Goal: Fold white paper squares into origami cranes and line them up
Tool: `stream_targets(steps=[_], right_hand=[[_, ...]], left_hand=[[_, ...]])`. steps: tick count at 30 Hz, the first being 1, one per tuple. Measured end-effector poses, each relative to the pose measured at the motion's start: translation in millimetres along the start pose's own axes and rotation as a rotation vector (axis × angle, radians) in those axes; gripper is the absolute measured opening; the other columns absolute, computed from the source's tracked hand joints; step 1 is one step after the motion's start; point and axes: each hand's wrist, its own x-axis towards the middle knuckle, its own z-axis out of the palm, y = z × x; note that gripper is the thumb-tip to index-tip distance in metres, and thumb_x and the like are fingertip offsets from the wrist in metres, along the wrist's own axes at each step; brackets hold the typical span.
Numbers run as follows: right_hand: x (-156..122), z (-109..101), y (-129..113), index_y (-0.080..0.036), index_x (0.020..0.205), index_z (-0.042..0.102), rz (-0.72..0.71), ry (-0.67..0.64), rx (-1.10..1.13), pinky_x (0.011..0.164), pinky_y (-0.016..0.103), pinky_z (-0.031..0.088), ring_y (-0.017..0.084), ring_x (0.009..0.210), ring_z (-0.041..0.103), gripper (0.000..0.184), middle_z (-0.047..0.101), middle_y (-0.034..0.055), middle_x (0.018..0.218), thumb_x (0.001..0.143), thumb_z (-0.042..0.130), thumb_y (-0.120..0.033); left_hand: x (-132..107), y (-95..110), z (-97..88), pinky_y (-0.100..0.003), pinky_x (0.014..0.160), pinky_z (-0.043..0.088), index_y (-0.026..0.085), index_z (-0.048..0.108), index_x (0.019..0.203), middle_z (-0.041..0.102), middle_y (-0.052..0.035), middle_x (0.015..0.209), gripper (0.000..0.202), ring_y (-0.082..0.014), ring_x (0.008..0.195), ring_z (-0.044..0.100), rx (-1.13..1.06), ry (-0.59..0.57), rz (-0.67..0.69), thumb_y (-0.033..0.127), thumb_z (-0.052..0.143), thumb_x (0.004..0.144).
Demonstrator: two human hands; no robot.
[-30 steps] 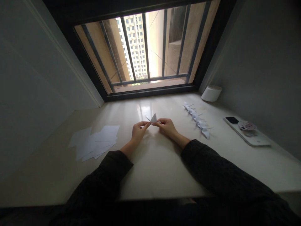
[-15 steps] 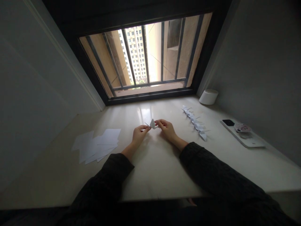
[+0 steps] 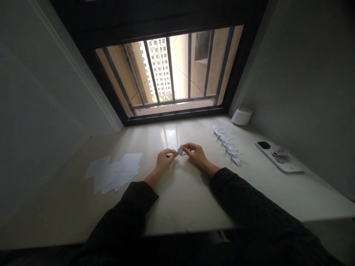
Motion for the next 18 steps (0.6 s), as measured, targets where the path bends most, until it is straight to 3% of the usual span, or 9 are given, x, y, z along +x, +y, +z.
stream_targets(steps=[5, 7, 11, 15, 18], right_hand=[[0, -5, -8, -0.02, 0.074, 0.071, -0.072, -0.156, -0.115, 0.064, 0.026, 0.044, 0.015, 0.069, 0.062, 0.019, 0.072, 0.0031, 0.079, 0.079, 0.057, -0.033], [1, -3, -9, -0.021, 0.07, 0.071, -0.073, -0.108, -0.189, 0.065, 0.027, 0.045, 0.016, 0.069, 0.062, 0.019, 0.072, 0.0025, 0.077, 0.079, 0.057, -0.032], [1, 8, -14, -0.024, 0.081, 0.073, -0.093, 0.12, -0.35, 0.071, 0.032, 0.046, 0.019, 0.072, 0.061, 0.017, 0.073, 0.004, 0.084, 0.08, 0.059, -0.033], [-1, 16, -20, -0.026, 0.089, 0.074, -0.208, 0.119, -0.411, 0.079, 0.034, 0.044, 0.021, 0.084, 0.06, 0.02, 0.072, 0.0047, 0.087, 0.084, 0.057, -0.035], [-2, 17, -20, -0.027, 0.092, 0.073, -0.215, 0.122, -0.39, 0.078, 0.033, 0.045, 0.021, 0.083, 0.059, 0.019, 0.071, 0.0044, 0.086, 0.084, 0.058, -0.034]], left_hand=[[-3, 1, 2.0, -0.023, 0.06, 0.044, 0.018, 0.068, 0.077, 0.066, -0.0039, 0.082, 0.024, -0.0124, 0.067, 0.058, 0.152, 0.024, 0.082, 0.04, 0.061, 0.077], [-3, 3, 2.3, -0.024, 0.064, 0.046, 0.019, 0.069, 0.084, 0.067, -0.0047, 0.087, 0.025, -0.0134, 0.071, 0.059, 0.145, 0.07, 0.066, 0.041, 0.06, 0.078], [-5, 8, 2.6, -0.029, 0.073, 0.048, 0.022, 0.07, 0.095, 0.07, -0.0065, 0.097, 0.032, -0.0177, 0.082, 0.063, 0.098, 0.101, 0.005, 0.047, 0.061, 0.076], [-6, 14, 4.8, -0.035, 0.08, 0.048, 0.026, 0.071, 0.096, 0.071, -0.006, 0.1, 0.035, -0.0227, 0.092, 0.063, 0.082, 0.095, -0.04, 0.05, 0.065, 0.072], [-5, 19, 7.6, -0.037, 0.082, 0.047, 0.027, 0.071, 0.1, 0.071, -0.0057, 0.101, 0.037, -0.0242, 0.096, 0.062, 0.06, 0.103, -0.036, 0.05, 0.065, 0.072]])
